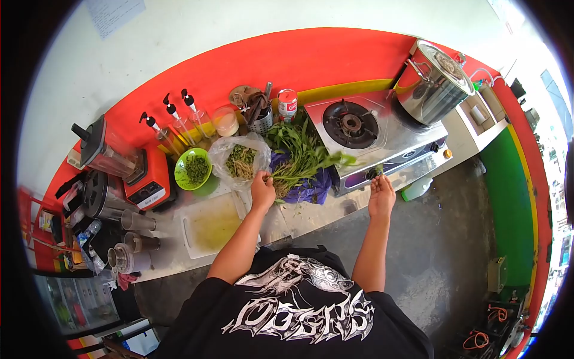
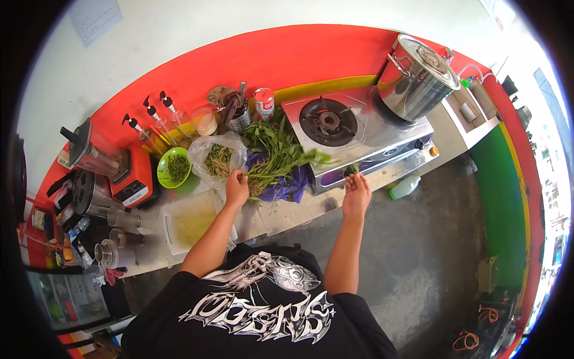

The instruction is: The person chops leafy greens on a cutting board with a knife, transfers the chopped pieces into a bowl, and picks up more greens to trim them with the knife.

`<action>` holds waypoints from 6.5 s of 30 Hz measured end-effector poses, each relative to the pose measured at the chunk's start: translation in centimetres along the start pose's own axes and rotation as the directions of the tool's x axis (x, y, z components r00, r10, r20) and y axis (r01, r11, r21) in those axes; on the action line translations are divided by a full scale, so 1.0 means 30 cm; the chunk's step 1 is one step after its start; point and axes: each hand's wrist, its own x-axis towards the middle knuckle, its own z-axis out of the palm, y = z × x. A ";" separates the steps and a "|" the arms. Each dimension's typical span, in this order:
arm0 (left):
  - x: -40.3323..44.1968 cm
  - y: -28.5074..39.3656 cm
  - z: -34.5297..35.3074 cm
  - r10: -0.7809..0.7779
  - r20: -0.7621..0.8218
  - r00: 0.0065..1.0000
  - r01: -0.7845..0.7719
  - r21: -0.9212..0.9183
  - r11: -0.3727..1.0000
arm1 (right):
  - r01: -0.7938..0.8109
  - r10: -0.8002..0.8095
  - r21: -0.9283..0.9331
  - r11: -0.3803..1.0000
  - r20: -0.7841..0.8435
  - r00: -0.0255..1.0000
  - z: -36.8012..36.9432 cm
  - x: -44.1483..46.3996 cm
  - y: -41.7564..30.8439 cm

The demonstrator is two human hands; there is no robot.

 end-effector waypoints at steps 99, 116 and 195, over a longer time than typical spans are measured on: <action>-0.327 -0.366 -0.697 0.238 0.223 0.945 -0.254 0.043 0.966 | 0.283 0.297 -0.950 0.131 0.310 0.903 0.143 -1.097 0.794; -0.328 -0.454 -0.647 0.236 0.221 0.946 -0.246 0.019 0.969 | 0.450 0.352 -0.812 -0.371 0.326 0.877 0.229 -1.179 0.831; -0.414 -0.487 -0.711 0.358 0.160 0.920 -0.391 0.295 0.872 | 0.499 0.520 -0.789 -0.358 0.275 0.808 0.296 -1.173 0.931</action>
